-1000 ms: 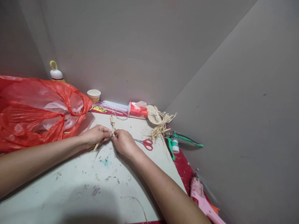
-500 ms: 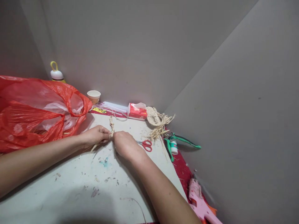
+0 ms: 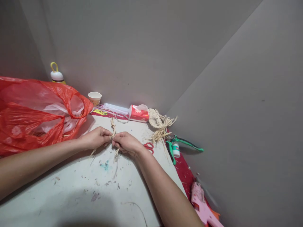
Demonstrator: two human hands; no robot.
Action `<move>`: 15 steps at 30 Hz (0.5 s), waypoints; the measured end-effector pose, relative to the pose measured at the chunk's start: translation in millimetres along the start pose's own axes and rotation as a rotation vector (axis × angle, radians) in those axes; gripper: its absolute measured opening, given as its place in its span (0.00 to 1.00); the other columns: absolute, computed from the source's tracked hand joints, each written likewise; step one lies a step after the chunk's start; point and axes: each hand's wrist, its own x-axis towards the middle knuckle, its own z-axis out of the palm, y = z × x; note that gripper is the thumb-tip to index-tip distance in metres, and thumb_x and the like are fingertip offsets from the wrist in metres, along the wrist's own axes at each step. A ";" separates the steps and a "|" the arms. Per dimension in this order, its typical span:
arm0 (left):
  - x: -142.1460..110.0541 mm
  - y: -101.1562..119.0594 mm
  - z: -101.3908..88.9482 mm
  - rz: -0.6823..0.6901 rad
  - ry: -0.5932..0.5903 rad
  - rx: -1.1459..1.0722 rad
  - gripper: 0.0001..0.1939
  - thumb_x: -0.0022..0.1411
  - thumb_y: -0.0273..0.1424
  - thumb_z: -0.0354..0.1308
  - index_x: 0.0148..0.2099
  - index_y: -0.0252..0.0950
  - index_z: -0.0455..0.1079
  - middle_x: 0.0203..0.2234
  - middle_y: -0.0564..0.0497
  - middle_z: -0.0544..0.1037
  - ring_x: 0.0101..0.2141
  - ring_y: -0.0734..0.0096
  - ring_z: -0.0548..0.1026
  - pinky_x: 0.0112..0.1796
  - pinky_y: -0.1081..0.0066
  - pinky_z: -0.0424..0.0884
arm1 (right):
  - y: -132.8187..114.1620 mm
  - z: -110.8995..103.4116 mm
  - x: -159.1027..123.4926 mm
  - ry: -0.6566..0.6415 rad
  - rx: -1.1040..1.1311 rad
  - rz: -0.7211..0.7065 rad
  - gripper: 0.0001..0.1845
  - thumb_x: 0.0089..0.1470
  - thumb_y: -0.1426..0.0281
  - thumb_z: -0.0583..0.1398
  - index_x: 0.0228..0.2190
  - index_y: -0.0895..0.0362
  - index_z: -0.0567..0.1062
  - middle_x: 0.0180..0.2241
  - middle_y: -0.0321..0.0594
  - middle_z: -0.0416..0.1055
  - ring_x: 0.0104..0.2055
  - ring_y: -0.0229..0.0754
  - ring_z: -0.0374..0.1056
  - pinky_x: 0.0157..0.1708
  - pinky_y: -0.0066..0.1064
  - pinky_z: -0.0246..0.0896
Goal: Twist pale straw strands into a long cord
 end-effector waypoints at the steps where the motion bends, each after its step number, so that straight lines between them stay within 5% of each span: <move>1: -0.3 0.1 -0.1 0.012 -0.012 0.025 0.11 0.53 0.30 0.48 0.27 0.33 0.70 0.16 0.57 0.66 0.17 0.80 0.58 0.20 0.77 0.52 | 0.7 2.9 0.4 0.023 0.027 0.007 0.13 0.49 0.65 0.52 0.19 0.58 0.66 0.11 0.26 0.51 0.10 0.27 0.40 0.10 0.23 0.35; 7: -2.8 5.4 -5.2 0.074 -0.132 0.175 0.14 0.54 0.27 0.46 0.33 0.33 0.74 0.27 0.52 0.77 0.27 0.74 0.69 0.30 0.77 0.61 | 4.4 17.2 0.5 0.204 0.091 0.044 0.12 0.45 0.72 0.52 0.14 0.59 0.65 0.07 0.26 0.51 0.08 0.26 0.40 0.08 0.23 0.31; 15: -7.2 20.6 -10.8 0.052 0.062 0.610 0.12 0.52 0.26 0.48 0.28 0.34 0.73 0.23 0.49 0.76 0.25 0.71 0.69 0.27 0.75 0.59 | 7.4 24.2 4.9 0.231 0.154 0.060 0.13 0.43 0.74 0.52 0.12 0.59 0.67 0.05 0.27 0.52 0.07 0.27 0.40 0.08 0.23 0.31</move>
